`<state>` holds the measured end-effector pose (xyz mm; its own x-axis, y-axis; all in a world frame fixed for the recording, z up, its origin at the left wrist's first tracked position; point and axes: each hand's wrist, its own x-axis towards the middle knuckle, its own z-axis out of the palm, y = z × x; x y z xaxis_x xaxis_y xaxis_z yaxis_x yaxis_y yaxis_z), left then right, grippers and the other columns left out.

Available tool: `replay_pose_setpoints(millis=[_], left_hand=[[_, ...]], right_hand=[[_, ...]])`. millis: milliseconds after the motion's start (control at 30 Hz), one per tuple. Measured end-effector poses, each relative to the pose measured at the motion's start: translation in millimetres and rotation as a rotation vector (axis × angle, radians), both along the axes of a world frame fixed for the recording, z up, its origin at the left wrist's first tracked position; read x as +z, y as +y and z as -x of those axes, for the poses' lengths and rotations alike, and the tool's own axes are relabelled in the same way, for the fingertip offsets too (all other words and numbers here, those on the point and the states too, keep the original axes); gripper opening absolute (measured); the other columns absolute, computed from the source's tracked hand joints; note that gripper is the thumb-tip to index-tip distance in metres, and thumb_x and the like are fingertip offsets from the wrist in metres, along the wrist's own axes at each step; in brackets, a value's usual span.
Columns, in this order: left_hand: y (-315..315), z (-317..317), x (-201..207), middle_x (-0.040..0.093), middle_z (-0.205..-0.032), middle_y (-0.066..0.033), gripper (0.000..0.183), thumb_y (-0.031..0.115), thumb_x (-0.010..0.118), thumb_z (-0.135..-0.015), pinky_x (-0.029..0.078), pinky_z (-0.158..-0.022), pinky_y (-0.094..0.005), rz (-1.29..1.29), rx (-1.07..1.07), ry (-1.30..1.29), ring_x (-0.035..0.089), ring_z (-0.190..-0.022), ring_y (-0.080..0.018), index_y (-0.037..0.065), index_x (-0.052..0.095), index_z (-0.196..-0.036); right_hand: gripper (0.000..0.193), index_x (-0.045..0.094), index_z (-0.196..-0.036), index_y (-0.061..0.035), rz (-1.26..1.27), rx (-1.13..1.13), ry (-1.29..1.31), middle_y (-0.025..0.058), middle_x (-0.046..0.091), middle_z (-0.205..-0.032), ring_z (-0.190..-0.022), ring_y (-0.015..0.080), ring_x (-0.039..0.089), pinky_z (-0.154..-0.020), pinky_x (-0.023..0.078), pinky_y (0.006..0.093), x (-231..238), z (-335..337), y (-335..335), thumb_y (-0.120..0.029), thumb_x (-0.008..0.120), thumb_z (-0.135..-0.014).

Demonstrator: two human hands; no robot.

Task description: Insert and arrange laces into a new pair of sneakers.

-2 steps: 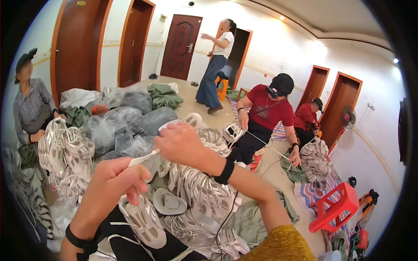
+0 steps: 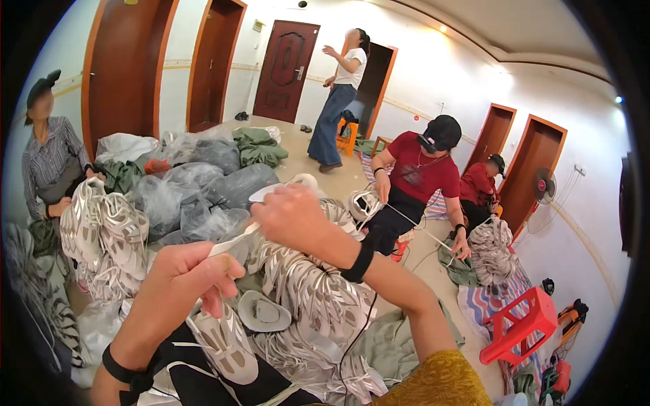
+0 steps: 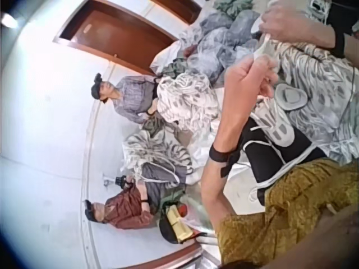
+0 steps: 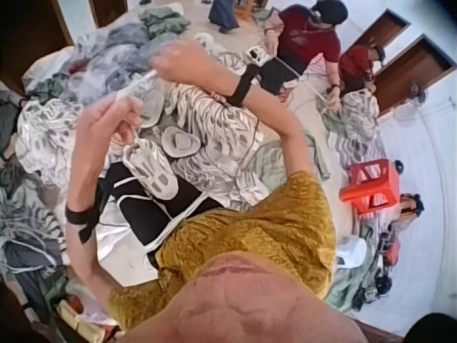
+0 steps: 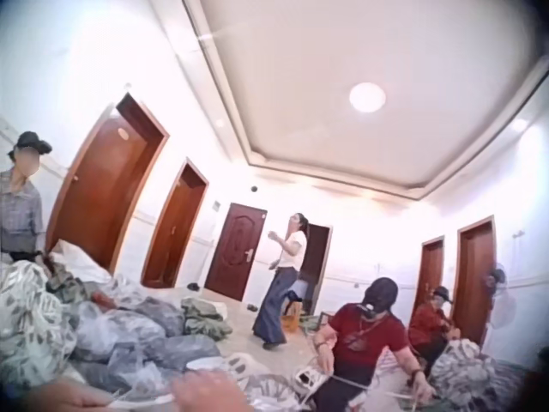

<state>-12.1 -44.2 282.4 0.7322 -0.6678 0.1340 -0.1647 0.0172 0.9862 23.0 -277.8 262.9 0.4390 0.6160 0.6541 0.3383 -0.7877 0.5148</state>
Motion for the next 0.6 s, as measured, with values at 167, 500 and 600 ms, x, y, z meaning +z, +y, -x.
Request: replay_pose_setpoints(millis=[167,500,600], left_hand=[[-10,1,0,0.058,-0.065,-0.0039,0.025,0.021,0.049,-0.085,0.041,-0.045,-0.0186,-0.037,-0.058,-0.023,0.053,-0.048,-0.0073,-0.001,0.061,-0.084],[-27,-13,-28,0.059,-0.067,-0.0049,0.029,0.022,0.053,-0.08,0.042,-0.046,-0.0218,-0.028,0.059,-0.23,0.055,-0.051,-0.0083,-0.001,0.056,-0.098],[-9,-34,-54,0.059,-0.068,-0.0041,0.036,0.025,0.055,-0.079,0.044,-0.046,-0.0239,0.061,0.303,-0.403,0.056,-0.055,-0.0093,0.0,0.052,-0.104]], right_hand=[[0.009,0.061,-0.068,-0.0059,-0.373,0.047,0.526,0.0062,0.056,-0.056,-0.045,0.0145,0.054,-0.04,0.038,0.0277,-2,-4,-39,-0.014,0.059,-0.069],[0.035,0.059,-0.096,0.0018,-1.284,0.88,1.143,0.0073,0.058,-0.095,-0.091,0.0155,0.054,-0.076,0.045,0.0274,2,7,-66,-0.001,0.053,-0.062],[0.049,0.053,-0.105,0.0028,-1.246,0.75,1.016,0.0093,0.051,-0.106,-0.101,0.0171,0.047,-0.087,0.038,0.0281,22,15,-81,-0.014,0.057,-0.059]])
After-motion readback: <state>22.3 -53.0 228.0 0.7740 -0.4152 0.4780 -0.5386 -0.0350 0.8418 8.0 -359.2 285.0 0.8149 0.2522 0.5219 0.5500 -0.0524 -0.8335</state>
